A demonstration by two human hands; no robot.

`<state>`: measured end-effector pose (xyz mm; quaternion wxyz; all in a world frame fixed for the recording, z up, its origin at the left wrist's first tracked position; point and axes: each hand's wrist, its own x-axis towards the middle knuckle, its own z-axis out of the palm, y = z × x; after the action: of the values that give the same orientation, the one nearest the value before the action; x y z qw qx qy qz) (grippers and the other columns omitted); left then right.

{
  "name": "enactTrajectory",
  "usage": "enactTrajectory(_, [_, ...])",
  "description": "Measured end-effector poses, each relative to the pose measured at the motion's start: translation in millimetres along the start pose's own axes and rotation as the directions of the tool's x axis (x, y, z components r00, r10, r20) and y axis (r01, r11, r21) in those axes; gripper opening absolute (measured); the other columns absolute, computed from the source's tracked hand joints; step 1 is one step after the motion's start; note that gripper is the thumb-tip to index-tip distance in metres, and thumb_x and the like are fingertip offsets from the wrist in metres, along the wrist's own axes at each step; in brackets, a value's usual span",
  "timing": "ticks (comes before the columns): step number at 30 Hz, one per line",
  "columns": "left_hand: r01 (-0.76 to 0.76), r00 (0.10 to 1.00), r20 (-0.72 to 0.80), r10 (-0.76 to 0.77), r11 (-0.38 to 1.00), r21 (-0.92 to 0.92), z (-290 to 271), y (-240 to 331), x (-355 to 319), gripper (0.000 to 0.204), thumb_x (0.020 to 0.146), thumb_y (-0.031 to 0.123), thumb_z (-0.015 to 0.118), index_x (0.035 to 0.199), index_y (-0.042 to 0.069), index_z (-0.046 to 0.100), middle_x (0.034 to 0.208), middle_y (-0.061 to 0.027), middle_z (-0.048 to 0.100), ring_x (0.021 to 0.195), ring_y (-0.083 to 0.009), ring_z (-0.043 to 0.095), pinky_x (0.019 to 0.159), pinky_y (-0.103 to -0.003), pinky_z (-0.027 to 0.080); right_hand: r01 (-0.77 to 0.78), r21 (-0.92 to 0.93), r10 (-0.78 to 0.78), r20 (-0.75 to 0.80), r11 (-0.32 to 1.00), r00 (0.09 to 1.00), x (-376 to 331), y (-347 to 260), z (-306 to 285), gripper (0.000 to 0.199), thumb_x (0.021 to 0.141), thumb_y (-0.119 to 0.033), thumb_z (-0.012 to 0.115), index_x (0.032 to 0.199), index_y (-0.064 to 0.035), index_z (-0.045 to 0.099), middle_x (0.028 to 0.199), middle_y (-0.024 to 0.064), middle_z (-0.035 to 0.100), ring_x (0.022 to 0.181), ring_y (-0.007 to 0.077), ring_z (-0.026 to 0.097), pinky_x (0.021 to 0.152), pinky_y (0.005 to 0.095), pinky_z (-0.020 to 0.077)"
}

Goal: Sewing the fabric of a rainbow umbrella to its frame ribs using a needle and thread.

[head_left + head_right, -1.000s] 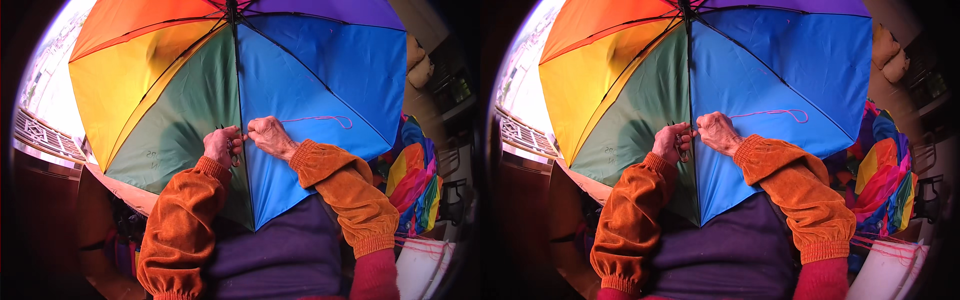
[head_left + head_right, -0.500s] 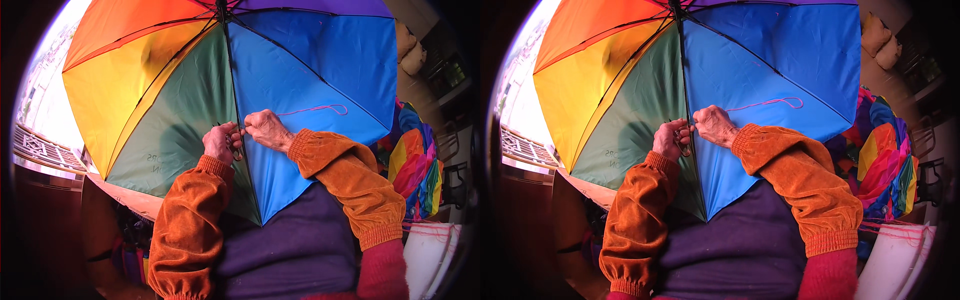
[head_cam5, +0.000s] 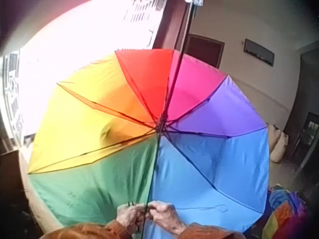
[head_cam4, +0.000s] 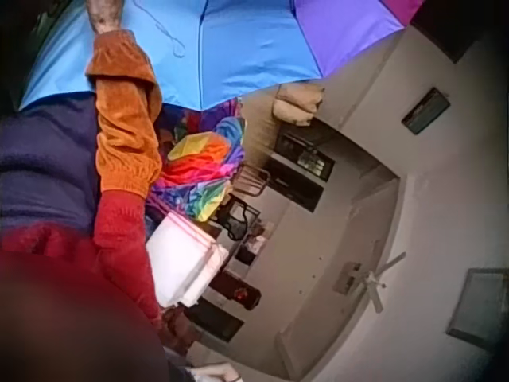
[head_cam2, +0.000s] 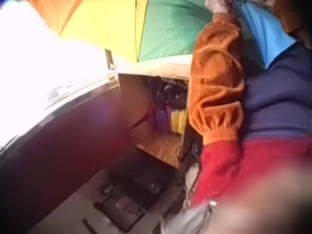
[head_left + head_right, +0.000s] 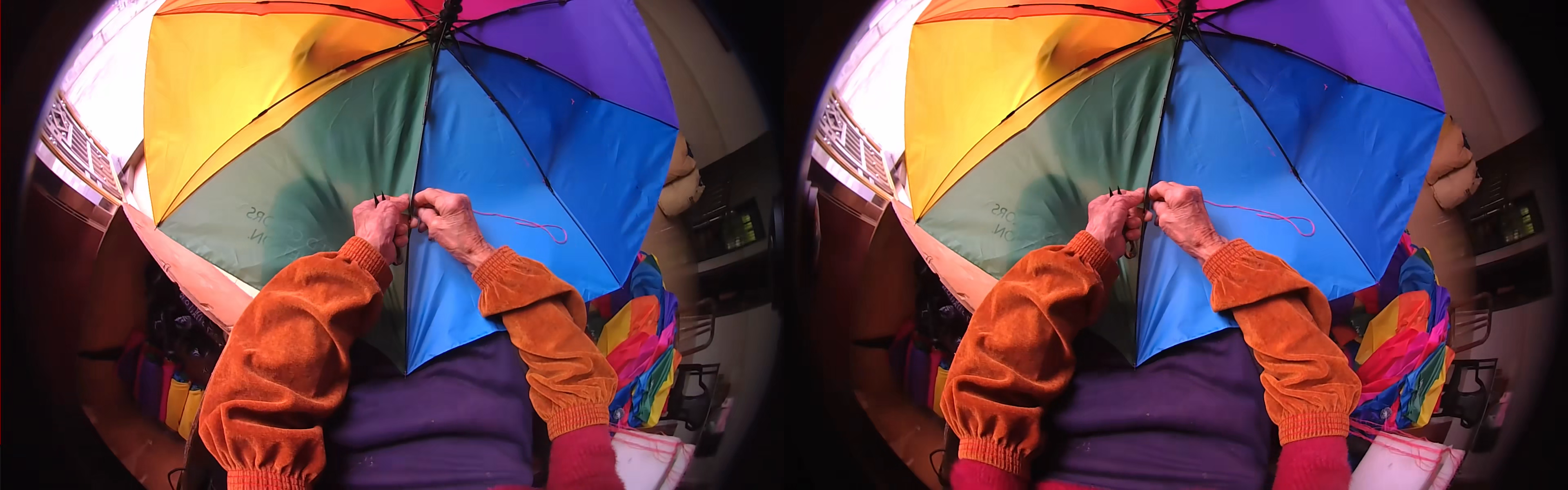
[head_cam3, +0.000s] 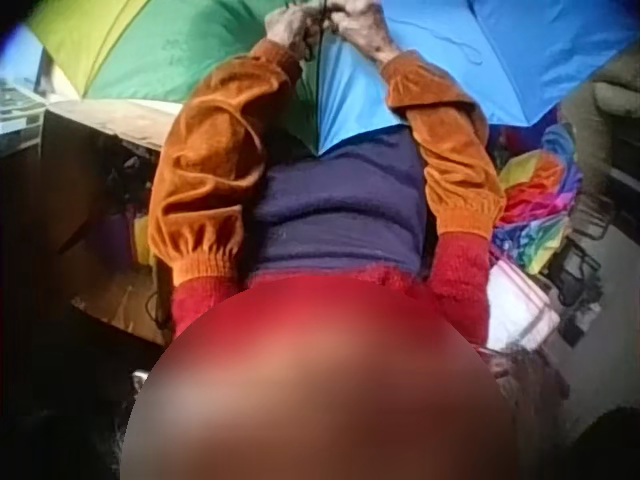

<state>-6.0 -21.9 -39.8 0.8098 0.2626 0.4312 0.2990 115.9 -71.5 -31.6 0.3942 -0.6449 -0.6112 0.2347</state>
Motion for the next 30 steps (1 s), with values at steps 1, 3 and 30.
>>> enactTrajectory(1, [-0.013, 0.999, -0.040, 0.013, 1.000, 0.013, 2, -1, 0, 0.009, 0.084, 0.011, 0.055, 0.083, 0.004, 0.050, 0.059, -0.0085, 0.053, 0.041, -0.0066, 0.037, 0.034, -0.021, 0.026, 0.082, -0.071, -0.088, -0.080, 0.994, 0.993, 2, 0, -1, 0.011, 0.075, 0.000, 0.046, 0.076, 0.0035, 0.057, 0.074, 0.0172, 0.059, 0.056, 0.0244, 0.058, 0.052, 0.0350, 0.0448])
enactTrajectory(3, [-0.035, 0.993, -0.115, 0.039, 0.998, 0.043, 7, -3, -2, 0.010, 0.086, 0.013, 0.054, 0.082, 0.006, 0.047, 0.059, -0.0094, 0.053, 0.040, -0.0068, 0.037, 0.033, -0.021, 0.026, 0.223, -0.229, -0.273, -0.221, 0.948, 0.936, 3, -3, -4, 0.011, 0.078, -0.004, 0.050, 0.077, 0.0032, 0.057, 0.069, 0.0161, 0.058, 0.052, 0.0224, 0.057, 0.051, 0.0338, 0.0440])
enactTrajectory(30, [-0.119, 0.992, -0.050, 0.115, 0.990, -0.072, 8, -13, -10, 0.014, 0.086, 0.015, 0.055, 0.077, 0.007, 0.048, 0.061, -0.0065, 0.055, 0.041, -0.0034, 0.036, 0.034, -0.018, 0.025, -0.193, 0.164, 0.180, 0.088, 0.967, 0.980, 3, -3, -22, 0.022, 0.081, -0.017, 0.058, 0.065, -0.0028, 0.053, 0.060, -0.0028, 0.047, 0.049, 0.0061, 0.042, 0.040, 0.0223, 0.0331])
